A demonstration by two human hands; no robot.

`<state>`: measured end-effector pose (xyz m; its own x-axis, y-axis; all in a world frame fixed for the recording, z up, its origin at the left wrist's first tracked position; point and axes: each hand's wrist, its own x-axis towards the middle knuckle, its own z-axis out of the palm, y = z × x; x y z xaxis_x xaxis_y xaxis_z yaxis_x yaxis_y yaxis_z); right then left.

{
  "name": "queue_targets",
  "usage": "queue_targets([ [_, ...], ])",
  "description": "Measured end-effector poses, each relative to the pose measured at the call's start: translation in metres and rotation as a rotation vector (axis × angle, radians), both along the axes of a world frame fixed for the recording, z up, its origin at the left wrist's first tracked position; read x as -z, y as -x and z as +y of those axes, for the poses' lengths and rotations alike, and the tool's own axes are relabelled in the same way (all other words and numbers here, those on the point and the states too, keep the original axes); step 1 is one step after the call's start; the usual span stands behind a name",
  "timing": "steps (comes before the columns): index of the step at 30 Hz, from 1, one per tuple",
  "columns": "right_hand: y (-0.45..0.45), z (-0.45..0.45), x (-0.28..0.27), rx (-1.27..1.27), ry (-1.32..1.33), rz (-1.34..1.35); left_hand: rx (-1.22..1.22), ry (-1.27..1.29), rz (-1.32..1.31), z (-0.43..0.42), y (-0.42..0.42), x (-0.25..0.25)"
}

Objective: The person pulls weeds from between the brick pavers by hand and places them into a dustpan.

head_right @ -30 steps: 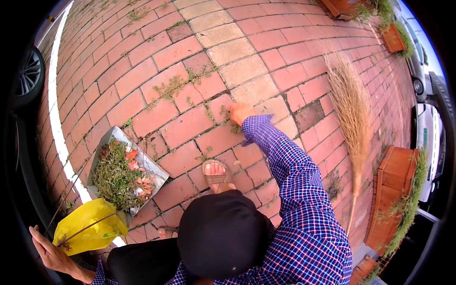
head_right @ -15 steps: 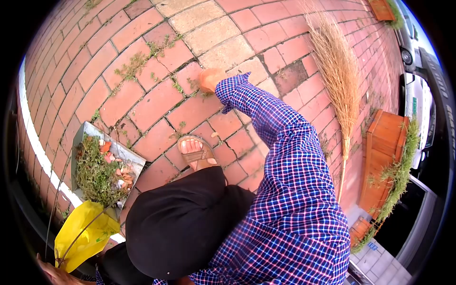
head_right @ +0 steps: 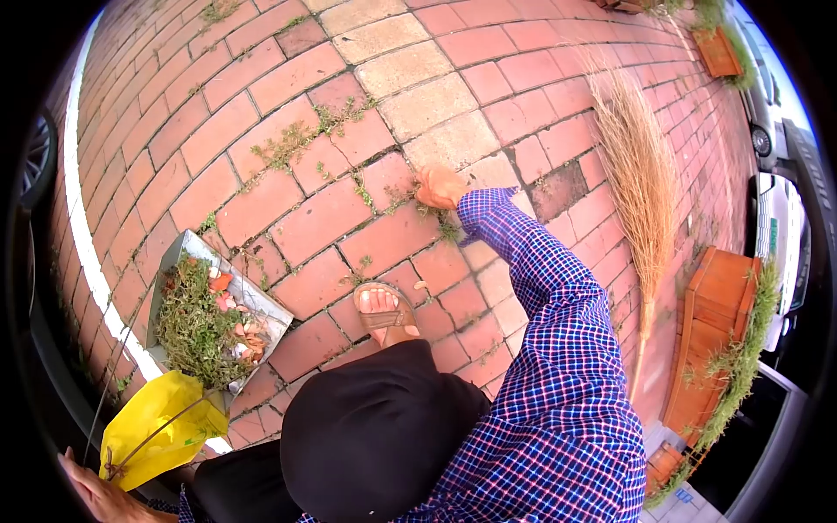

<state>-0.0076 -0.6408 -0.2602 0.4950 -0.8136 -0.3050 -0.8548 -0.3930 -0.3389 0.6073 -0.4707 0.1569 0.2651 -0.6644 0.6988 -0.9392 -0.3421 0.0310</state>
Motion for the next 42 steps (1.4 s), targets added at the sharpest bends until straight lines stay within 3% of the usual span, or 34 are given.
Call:
queue_targets([
  [1, 0.007, 0.008, 0.015, 0.041, 0.133, -0.206, -0.007, 0.002, -0.001, -0.001, 0.001, 0.000],
  [4, 0.017, 0.023, 0.028, 0.203, 0.092, -0.227, 0.018, -0.003, -0.035, -0.004, 0.001, 0.000],
  [5, 0.022, 0.022, 0.021, 0.060, 0.017, -0.106, 0.029, -0.017, -0.059, -0.004, -0.001, -0.001],
  [7, 0.025, 0.025, 0.010, 0.171, -0.056, -0.081, 0.040, -0.032, -0.080, -0.005, -0.003, -0.001],
  [8, 0.022, 0.027, -0.003, 0.282, -0.127, -0.056, 0.041, -0.027, -0.079, -0.005, -0.004, -0.001],
  [10, 0.008, 0.027, -0.065, 0.204, -0.163, -0.008, 0.039, -0.022, -0.070, -0.006, -0.003, 0.001],
  [12, -0.003, 0.031, -0.118, 0.543, -0.231, -0.032, 0.053, -0.012, -0.055, -0.004, -0.004, 0.001],
  [16, 0.026, 0.023, -0.166, 0.759, -0.457, -0.169, 0.031, 0.005, -0.095, -0.002, -0.005, 0.002],
  [19, 0.026, 0.036, -0.175, 0.772, -0.276, -0.209, 0.065, 0.011, -0.089, 0.001, -0.017, 0.003],
  [20, 0.005, 0.044, -0.183, 0.812, -0.244, -0.223, 0.179, 0.038, -0.040, 0.004, -0.025, 0.006],
  [22, 0.019, 0.059, -0.126, 0.652, -0.206, -0.024, 0.291, 0.064, 0.004, 0.009, -0.028, 0.006],
  [23, 0.011, 0.075, -0.109, 0.590, -0.082, 0.012, 0.247, 0.061, 0.086, 0.011, -0.028, 0.005],
  [25, 0.001, 0.091, -0.091, 0.543, -0.115, 0.117, 0.198, 0.062, 0.163, 0.013, -0.025, 0.002],
  [27, -0.010, 0.102, -0.087, 0.525, -0.128, 0.144, 0.113, 0.005, -0.023, 0.007, -0.012, -0.002],
  [29, -0.030, 0.104, -0.113, 0.617, -0.285, 0.373, 0.047, -0.035, -0.125, 0.006, -0.009, -0.004],
  [31, -0.018, 0.108, -0.096, 0.582, -0.263, 0.372, 0.044, -0.142, -0.009, 0.054, -0.100, 0.017],
  [33, -0.008, 0.111, -0.081, 0.547, -0.241, 0.371, 0.041, -0.249, 0.106, 0.053, -0.097, 0.018],
  [35, 0.002, 0.109, -0.073, 0.519, -0.276, 0.279, 0.017, 0.002, -0.049, 0.001, 0.006, -0.003],
  [36, 0.007, 0.105, -0.067, 0.522, -0.266, 0.284, 0.017, 0.010, -0.043, 0.001, 0.006, -0.004],
  [40, 0.010, 0.090, -0.071, 0.764, -0.452, 0.134, 0.015, -0.026, -0.079, 0.004, 0.007, -0.005],
  [42, -0.008, 0.078, -0.100, 0.999, -0.688, -0.027, -0.004, -0.035, -0.083, 0.021, -0.021, 0.000],
])
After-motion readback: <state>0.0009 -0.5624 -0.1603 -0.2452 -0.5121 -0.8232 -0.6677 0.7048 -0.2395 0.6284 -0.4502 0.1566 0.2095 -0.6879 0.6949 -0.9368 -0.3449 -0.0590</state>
